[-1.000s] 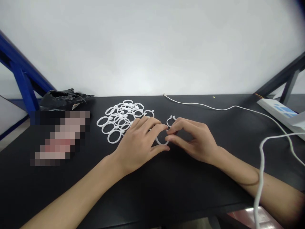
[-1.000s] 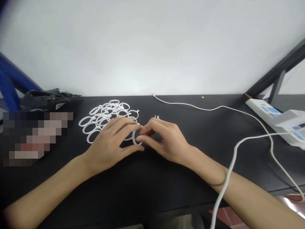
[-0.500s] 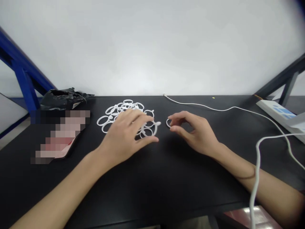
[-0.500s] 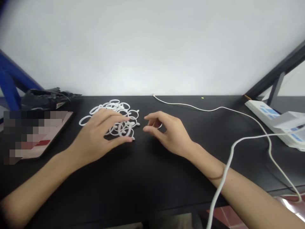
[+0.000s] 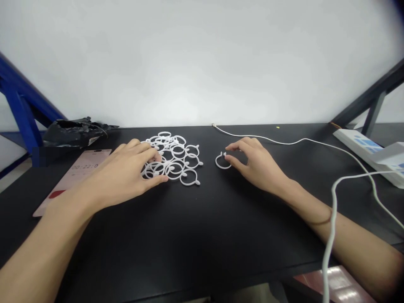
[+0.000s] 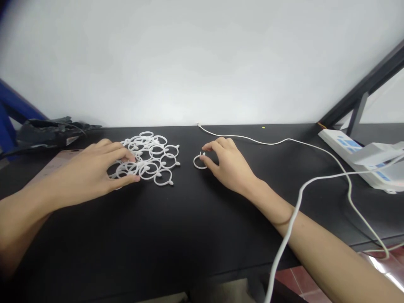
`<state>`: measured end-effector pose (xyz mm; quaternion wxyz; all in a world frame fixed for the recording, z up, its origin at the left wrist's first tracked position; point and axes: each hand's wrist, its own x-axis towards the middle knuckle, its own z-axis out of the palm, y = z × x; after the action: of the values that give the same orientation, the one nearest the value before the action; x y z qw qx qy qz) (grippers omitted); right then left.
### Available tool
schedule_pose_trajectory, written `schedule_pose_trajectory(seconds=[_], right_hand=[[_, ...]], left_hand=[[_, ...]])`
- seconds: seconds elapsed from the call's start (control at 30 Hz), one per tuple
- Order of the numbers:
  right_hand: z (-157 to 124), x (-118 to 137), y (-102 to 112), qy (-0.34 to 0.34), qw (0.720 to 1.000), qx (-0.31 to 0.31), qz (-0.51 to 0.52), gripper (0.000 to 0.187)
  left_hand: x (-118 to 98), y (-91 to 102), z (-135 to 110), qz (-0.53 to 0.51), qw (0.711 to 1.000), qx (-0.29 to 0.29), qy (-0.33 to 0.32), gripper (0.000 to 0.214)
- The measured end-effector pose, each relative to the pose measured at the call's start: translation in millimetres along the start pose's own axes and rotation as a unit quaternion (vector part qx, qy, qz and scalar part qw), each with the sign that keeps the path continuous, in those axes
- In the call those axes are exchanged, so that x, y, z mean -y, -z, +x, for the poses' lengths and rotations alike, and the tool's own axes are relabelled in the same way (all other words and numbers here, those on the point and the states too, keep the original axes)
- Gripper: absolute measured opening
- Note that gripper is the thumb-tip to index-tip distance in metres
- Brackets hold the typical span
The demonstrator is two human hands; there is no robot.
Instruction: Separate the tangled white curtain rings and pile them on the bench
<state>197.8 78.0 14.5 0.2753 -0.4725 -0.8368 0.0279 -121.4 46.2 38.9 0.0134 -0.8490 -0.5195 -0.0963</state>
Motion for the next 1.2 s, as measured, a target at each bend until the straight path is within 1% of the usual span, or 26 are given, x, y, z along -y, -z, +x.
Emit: schedule_pose_trajectory(seconds=[0.17,0.2,0.3,0.37,0.6,0.73,0.8,0.97,1.07,1.2], right_hand=[[-1,-3,-3,-0.018,0.999,0.031,-0.017,0.024],[-1,-4,-3,-0.020,0.999,0.037,-0.017,0.024],[-2,-5,-4,-0.024,0.998,0.049,-0.018,0.026],[-2,-5,-5,-0.025,0.998,0.054,-0.020,0.027],[-3,-4,-5,-0.026,0.997,0.070,-0.030,0.030],[-3,-5,-7,-0.030,0.996,0.073,-0.032,0.032],[-3,-5,-7,-0.029,0.996,0.075,-0.033,0.033],[-4,-6,-8,-0.022,0.996,0.077,-0.034,0.034],[-4,-6,-8,-0.020,0.996,0.076,-0.033,0.033],[-3,-4,-7,-0.025,0.996,0.083,-0.035,0.034]], left_hand=[[9,-7.2,-2,0.019,0.999,-0.036,-0.008,0.026],[10,-7.1,-2,0.023,0.999,-0.030,-0.004,0.028],[10,-4.7,-2,0.027,0.999,0.016,0.009,0.034],[9,-3.3,-2,0.025,0.999,0.030,0.013,0.037],[6,-0.7,-2,0.019,0.999,0.030,0.011,0.034],[1,4.0,-2,0.010,1.000,0.007,0.016,0.033],[-4,3.9,-2,-0.007,1.000,-0.003,0.008,0.035],[-21,-6.8,2,-0.038,0.997,-0.019,-0.063,0.040],[-28,-13.5,4,-0.039,0.997,-0.019,-0.067,0.038],[-28,-16.9,4,-0.037,0.998,-0.016,-0.058,0.040]])
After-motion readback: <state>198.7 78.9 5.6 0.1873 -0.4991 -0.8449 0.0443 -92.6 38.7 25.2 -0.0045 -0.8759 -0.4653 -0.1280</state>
